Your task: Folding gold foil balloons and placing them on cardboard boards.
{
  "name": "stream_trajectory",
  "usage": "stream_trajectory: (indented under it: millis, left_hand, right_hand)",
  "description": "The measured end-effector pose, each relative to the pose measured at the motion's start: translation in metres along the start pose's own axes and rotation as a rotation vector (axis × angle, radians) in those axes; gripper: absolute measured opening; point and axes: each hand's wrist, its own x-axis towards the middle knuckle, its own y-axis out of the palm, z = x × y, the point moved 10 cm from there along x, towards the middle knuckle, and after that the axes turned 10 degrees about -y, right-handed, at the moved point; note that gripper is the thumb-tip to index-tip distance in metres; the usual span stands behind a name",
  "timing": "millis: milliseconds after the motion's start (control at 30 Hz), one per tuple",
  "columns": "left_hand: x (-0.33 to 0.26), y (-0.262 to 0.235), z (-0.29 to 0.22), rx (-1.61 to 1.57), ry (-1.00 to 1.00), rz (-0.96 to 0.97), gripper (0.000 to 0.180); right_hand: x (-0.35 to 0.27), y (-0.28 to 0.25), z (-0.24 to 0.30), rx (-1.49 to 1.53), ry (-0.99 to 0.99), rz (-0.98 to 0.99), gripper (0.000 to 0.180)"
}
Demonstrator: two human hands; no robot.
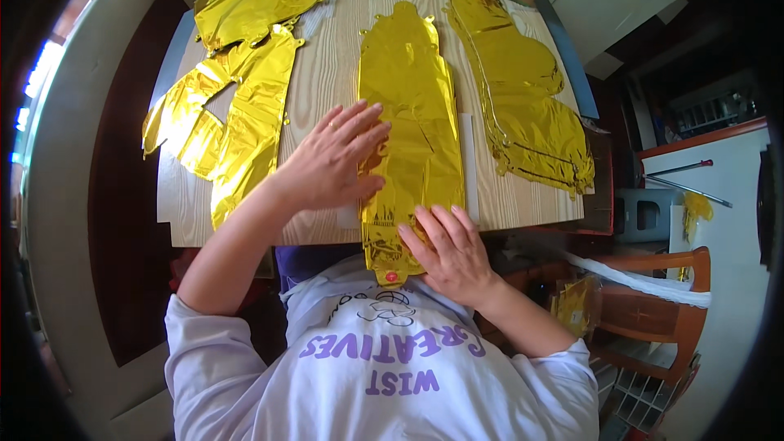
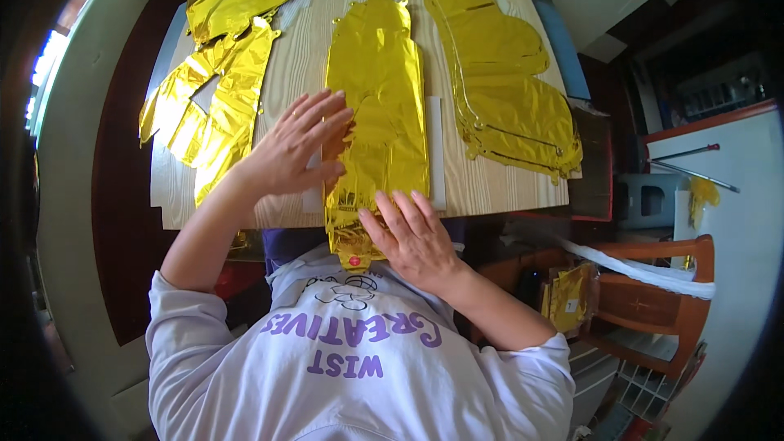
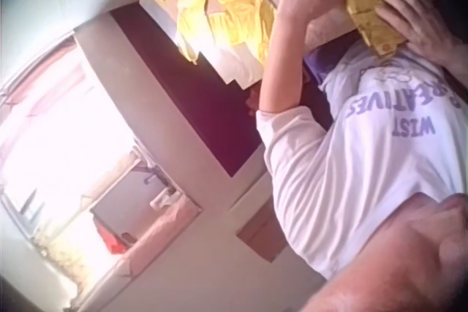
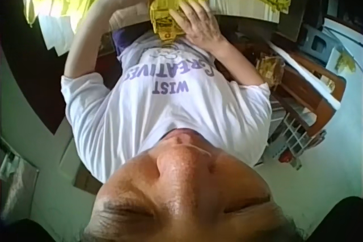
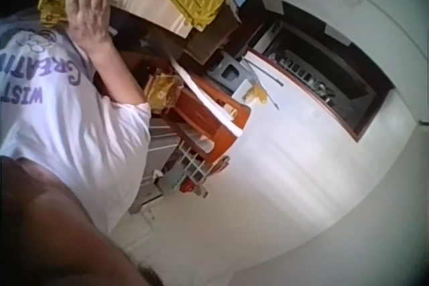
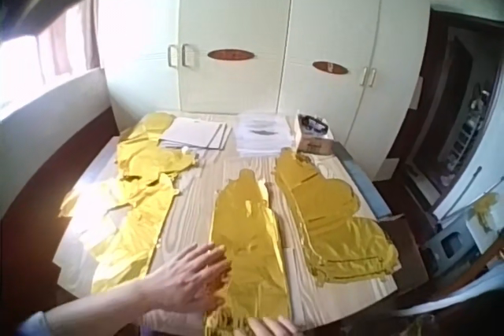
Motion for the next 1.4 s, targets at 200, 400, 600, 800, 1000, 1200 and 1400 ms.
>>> stream_trajectory:
  millis: [200,400,600,800,1000,1200,1400]
  left_hand:
    - [0.002,0.013,0.014,-0.015,0.016,-0.004,0.075]
    - [0.006,0.013,0.016,-0.024,0.049,-0.055,0.073]
    - [0.003,0.020,0.020,-0.011,0.033,-0.043,0.074]
    - [0.004,0.021,0.020,-0.013,0.029,-0.043,0.073]
    - [0.003,0.018,0.018,-0.008,0.055,-0.099,0.072]
    - [0.001,0.019,0.018,-0.029,0.038,-0.081,0.072]
    - [0.001,0.020,0.019,-0.020,0.040,-0.079,0.073]
  right_hand:
    - [-0.003,-0.001,0.007,-0.048,-0.006,-0.162,0.032]
    - [-0.015,-0.006,0.014,0.001,-0.029,-0.191,0.029]
    - [-0.024,-0.020,0.015,0.107,0.061,-0.154,0.055]
    - [-0.045,-0.021,0.013,-0.036,0.132,-0.178,0.050]
    - [-0.032,-0.007,0.025,-0.082,0.063,-0.234,0.027]
    - [-0.040,-0.021,0.039,-0.047,0.020,-0.234,0.021]
    - [-0.056,-0.023,0.048,-0.014,-0.007,-0.227,0.022]
